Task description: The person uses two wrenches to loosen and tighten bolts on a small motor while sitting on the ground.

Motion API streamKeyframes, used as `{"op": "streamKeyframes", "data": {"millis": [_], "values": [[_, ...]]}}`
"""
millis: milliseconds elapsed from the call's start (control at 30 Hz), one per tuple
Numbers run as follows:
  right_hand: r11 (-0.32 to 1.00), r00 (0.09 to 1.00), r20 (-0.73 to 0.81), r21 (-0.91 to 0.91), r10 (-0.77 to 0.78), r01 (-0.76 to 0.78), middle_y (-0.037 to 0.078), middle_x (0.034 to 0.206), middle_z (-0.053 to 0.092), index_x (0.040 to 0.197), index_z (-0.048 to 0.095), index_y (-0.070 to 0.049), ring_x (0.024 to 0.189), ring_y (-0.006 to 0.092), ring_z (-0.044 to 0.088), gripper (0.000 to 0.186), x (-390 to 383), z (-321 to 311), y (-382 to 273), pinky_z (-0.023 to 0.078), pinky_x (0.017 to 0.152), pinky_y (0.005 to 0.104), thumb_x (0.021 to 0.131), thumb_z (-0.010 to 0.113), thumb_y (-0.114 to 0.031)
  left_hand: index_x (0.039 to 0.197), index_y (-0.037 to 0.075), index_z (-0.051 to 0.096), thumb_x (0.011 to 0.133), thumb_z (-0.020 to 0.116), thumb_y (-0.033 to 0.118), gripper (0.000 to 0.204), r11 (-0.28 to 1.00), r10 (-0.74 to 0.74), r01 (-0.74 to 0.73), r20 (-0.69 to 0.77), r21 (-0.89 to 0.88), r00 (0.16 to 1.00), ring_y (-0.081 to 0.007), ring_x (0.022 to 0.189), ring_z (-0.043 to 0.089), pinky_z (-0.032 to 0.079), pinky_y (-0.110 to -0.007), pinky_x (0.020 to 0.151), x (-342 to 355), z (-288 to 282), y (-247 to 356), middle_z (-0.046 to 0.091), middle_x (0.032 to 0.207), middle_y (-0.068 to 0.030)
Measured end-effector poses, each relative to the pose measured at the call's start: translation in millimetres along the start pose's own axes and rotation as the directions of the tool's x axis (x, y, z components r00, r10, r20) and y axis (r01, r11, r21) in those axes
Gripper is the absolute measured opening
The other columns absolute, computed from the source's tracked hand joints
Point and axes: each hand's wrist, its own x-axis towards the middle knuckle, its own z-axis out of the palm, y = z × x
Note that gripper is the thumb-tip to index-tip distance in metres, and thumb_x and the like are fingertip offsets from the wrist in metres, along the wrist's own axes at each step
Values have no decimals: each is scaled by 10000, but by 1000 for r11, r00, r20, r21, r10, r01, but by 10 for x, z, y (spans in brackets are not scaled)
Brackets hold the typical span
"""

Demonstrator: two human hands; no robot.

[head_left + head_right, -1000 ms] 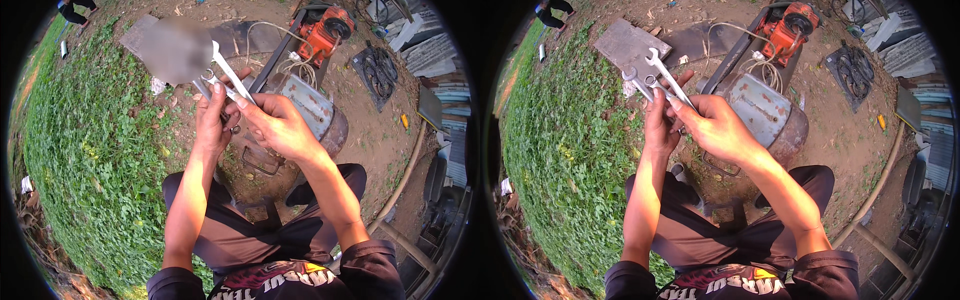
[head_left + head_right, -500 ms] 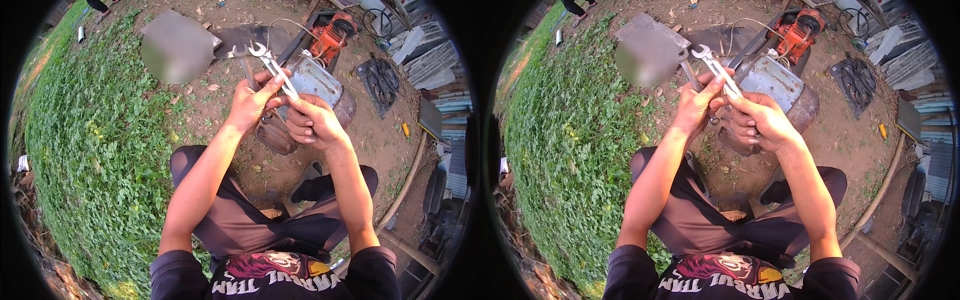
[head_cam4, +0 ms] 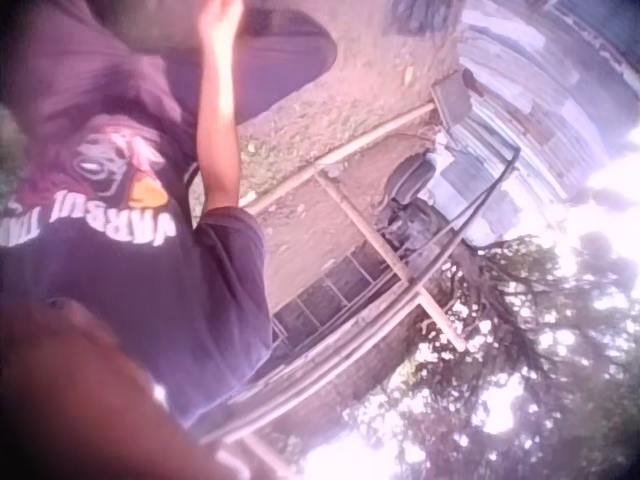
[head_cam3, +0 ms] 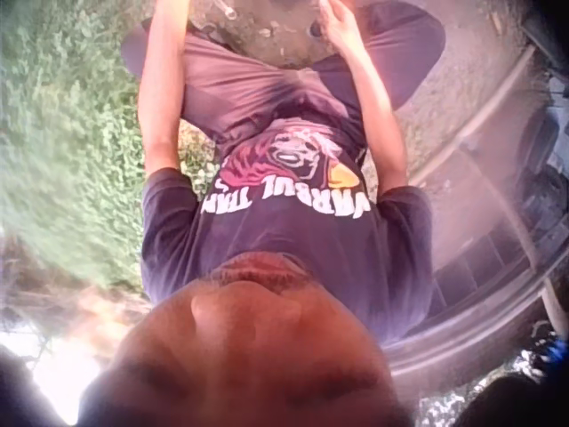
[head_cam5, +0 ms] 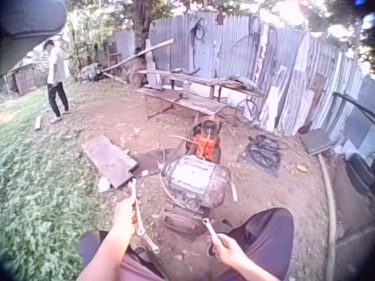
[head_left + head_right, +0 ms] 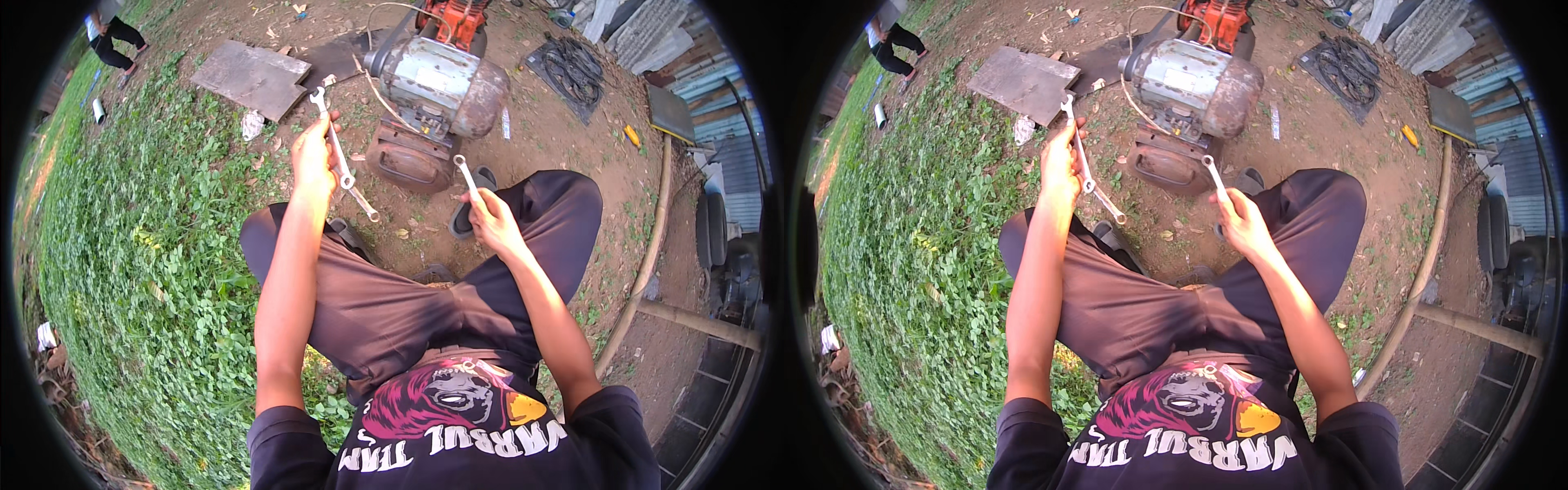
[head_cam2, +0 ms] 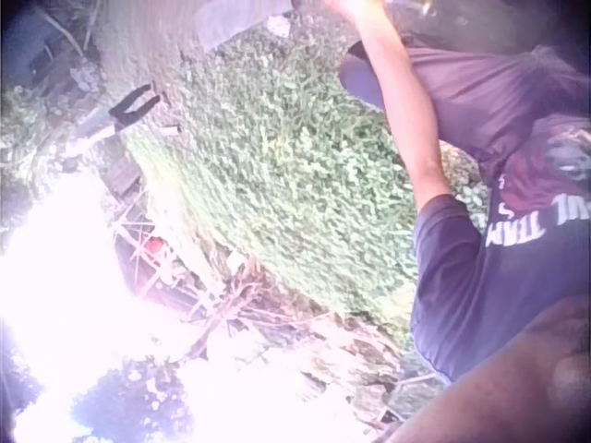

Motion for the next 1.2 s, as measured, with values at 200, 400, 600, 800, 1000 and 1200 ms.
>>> {"op": "streamKeyframes", "data": {"millis": [200,400,600,800,1000,1200], "values": [[992,1000,-21,-127,11,-14,-40,567,449,823,639,-26,471,67,383,336,934,-12,287,310,441,256,969,489,-289,997,56,681,905,583,228,218,995,40,-37,-23,95,999,-15,457,375,275,-179,388,178,-147,-136,595,745,23],[953,977,-196,-302,-81,19,-42,549,409,799,673,-24,436,61,354,389,1316,-52,308,266,410,246,930,560,-372,999,44,675,903,570,205,214,981,36,-48,69,186,997,-12,442,342,251,-183,395,177,10,-183,601,739,27],[945,987,-116,-294,115,-145,-22,486,434,793,709,-42,379,96,334,379,1334,-171,24,261,381,299,916,569,-372,1035,34,668,894,582,220,249,980,16,-26,55,200,998,-8,412,282,188,-181,375,234,126,-213,590,735,42],[755,992,-113,-647,50,-112,115,613,613,784,717,-77,487,211,562,375,1449,-243,-166,470,539,343,903,546,-389,1035,40,671,903,584,250,263,974,7,-25,78,226,997,-3,408,263,177,-179,371,246,161,-222,591,728,48],[801,979,-190,-574,69,-168,178,719,669,797,697,-50,612,281,656,408,1372,-3,39,508,642,374,924,491,-378,1027,44,672,905,588,259,261,977,16,-33,83,211,996,1,404,263,171,-177,366,247,160,-176,589,718,60],[929,923,114,-89,367,-359,7,562,400,931,554,-2,418,120,372,385,1285,-31,1,310,406,297,994,386,-342,998,52,680,901,590,240,230,975,31,-45,70,220,997,1,415,311,201,-171,373,227,109,-178,599,727,44]]}}
